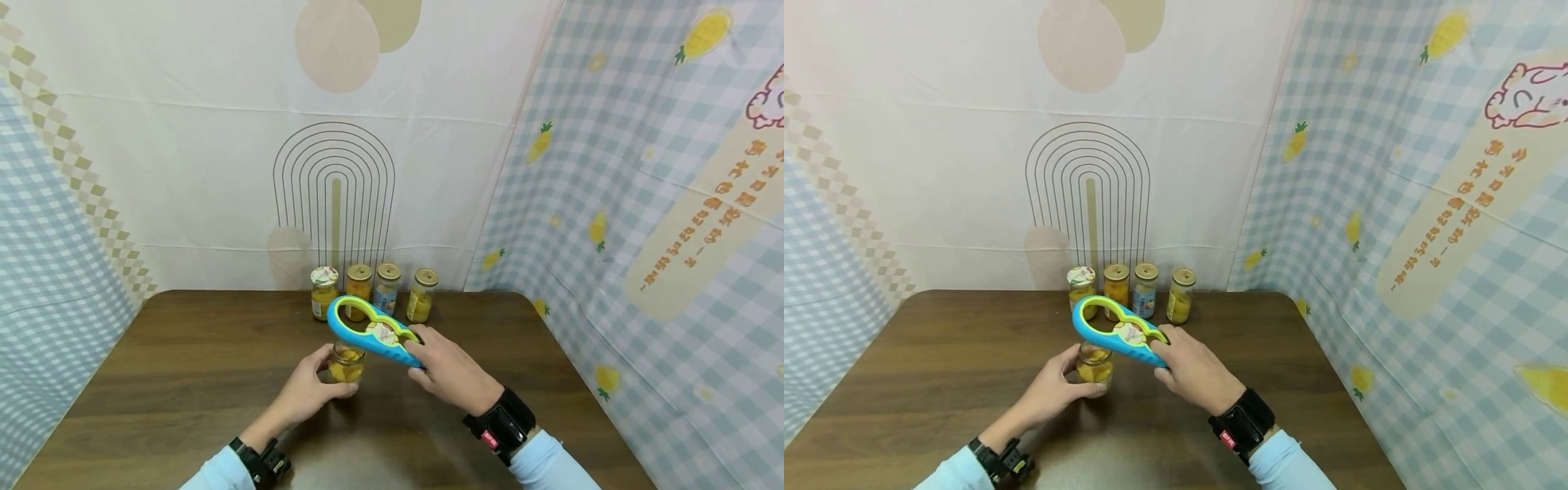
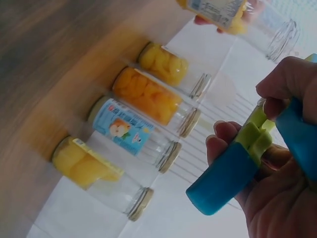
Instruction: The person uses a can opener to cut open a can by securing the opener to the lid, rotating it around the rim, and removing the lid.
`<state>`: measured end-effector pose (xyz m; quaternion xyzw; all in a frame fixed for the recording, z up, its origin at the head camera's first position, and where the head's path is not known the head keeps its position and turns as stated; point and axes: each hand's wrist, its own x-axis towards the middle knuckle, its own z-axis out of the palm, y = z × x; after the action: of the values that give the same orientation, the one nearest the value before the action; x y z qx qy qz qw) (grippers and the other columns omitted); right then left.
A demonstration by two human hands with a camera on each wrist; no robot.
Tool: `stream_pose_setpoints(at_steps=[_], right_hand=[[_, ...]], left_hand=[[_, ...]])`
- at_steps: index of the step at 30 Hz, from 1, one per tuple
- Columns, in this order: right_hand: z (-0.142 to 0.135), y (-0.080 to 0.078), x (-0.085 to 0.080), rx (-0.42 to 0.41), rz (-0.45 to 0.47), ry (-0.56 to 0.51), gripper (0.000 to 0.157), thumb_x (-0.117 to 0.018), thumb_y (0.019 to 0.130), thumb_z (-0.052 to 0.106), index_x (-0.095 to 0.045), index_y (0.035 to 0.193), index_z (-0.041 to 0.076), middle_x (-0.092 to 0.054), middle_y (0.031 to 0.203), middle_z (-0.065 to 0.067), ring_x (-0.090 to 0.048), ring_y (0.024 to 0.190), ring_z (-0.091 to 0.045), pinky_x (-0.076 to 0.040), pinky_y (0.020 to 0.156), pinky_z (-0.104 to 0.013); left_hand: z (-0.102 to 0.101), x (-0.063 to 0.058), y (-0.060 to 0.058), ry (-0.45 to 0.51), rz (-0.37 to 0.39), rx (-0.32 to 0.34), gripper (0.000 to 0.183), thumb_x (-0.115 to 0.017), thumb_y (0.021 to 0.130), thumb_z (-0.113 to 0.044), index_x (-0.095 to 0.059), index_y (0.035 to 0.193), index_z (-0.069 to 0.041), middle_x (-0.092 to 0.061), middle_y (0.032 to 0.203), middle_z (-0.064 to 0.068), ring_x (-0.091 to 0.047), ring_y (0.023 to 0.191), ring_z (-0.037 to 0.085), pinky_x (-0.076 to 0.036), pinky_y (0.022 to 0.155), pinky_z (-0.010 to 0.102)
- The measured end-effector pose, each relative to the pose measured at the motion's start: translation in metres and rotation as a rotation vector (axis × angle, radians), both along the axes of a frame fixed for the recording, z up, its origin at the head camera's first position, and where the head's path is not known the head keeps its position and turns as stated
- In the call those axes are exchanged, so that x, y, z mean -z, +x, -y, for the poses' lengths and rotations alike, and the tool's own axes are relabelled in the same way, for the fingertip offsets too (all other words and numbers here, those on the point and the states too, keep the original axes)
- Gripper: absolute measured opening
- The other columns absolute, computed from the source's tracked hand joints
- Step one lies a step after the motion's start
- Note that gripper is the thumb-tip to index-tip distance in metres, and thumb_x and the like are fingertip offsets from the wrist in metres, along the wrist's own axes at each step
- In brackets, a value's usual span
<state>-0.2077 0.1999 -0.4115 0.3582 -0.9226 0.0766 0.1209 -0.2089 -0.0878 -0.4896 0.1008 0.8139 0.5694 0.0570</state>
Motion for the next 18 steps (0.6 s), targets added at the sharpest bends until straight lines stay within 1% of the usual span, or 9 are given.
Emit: stream_pose_setpoints(at_steps=[1, 5, 7, 9, 12, 18], right_hand=[[-0.001, -0.001, 0.001, 0.008, 0.004, -0.003, 0.023, -0.074, 0.1, 0.019, -0.052, 0.093, 0.021, -0.063, 0.131, -0.006, -0.053, 0.102, -0.014, -0.044, 0.081, -0.029], [-0.007, -0.003, 0.005, 0.044, 0.03, -0.007, 0.021, -0.073, 0.101, 0.02, -0.053, 0.094, 0.021, -0.061, 0.126, -0.005, -0.051, 0.1, -0.014, -0.043, 0.081, -0.03], [-0.01, -0.003, 0.008, 0.06, 0.045, -0.016, 0.021, -0.072, 0.101, 0.02, -0.053, 0.094, 0.022, -0.061, 0.127, -0.005, -0.051, 0.101, -0.014, -0.043, 0.081, -0.032], [-0.013, -0.004, 0.009, 0.073, 0.051, -0.018, 0.019, -0.072, 0.101, 0.02, -0.054, 0.094, 0.022, -0.062, 0.129, -0.006, -0.053, 0.102, -0.015, -0.044, 0.081, -0.032], [-0.018, -0.005, 0.012, 0.086, 0.053, -0.02, 0.019, -0.073, 0.1, 0.02, -0.055, 0.096, 0.021, -0.063, 0.132, -0.009, -0.055, 0.104, -0.016, -0.043, 0.081, -0.033], [-0.021, -0.007, 0.019, 0.106, 0.054, -0.022, 0.018, -0.074, 0.1, 0.021, -0.056, 0.097, 0.02, -0.063, 0.131, -0.009, -0.052, 0.1, -0.015, -0.041, 0.08, -0.032]], left_hand=[[0.001, 0.0, 0.001, -0.001, -0.002, -0.021, 0.054, -0.092, 0.085, -0.029, -0.066, 0.132, -0.022, -0.074, 0.124, 0.0, -0.064, 0.125, 0.024, -0.053, 0.105, 0.048], [0.006, -0.001, 0.003, 0.013, -0.006, -0.091, 0.059, -0.092, 0.085, -0.031, -0.065, 0.136, -0.021, -0.074, 0.126, 0.003, -0.065, 0.127, 0.026, -0.053, 0.106, 0.049], [0.01, -0.003, 0.005, 0.007, -0.006, -0.126, 0.06, -0.091, 0.085, -0.032, -0.064, 0.138, -0.021, -0.073, 0.127, 0.004, -0.065, 0.127, 0.026, -0.054, 0.105, 0.05], [0.013, -0.004, 0.004, 0.001, -0.008, -0.147, 0.058, -0.091, 0.087, -0.032, -0.064, 0.137, -0.021, -0.072, 0.128, 0.005, -0.065, 0.126, 0.025, -0.054, 0.105, 0.05], [0.018, -0.004, 0.001, -0.009, -0.014, -0.165, 0.058, -0.09, 0.088, -0.033, -0.063, 0.138, -0.021, -0.071, 0.129, 0.006, -0.065, 0.125, 0.025, -0.056, 0.103, 0.047], [0.026, -0.003, -0.002, -0.005, -0.013, -0.184, 0.061, -0.09, 0.087, -0.038, -0.062, 0.139, -0.02, -0.072, 0.129, 0.008, -0.068, 0.118, 0.023, -0.057, 0.096, 0.036]])
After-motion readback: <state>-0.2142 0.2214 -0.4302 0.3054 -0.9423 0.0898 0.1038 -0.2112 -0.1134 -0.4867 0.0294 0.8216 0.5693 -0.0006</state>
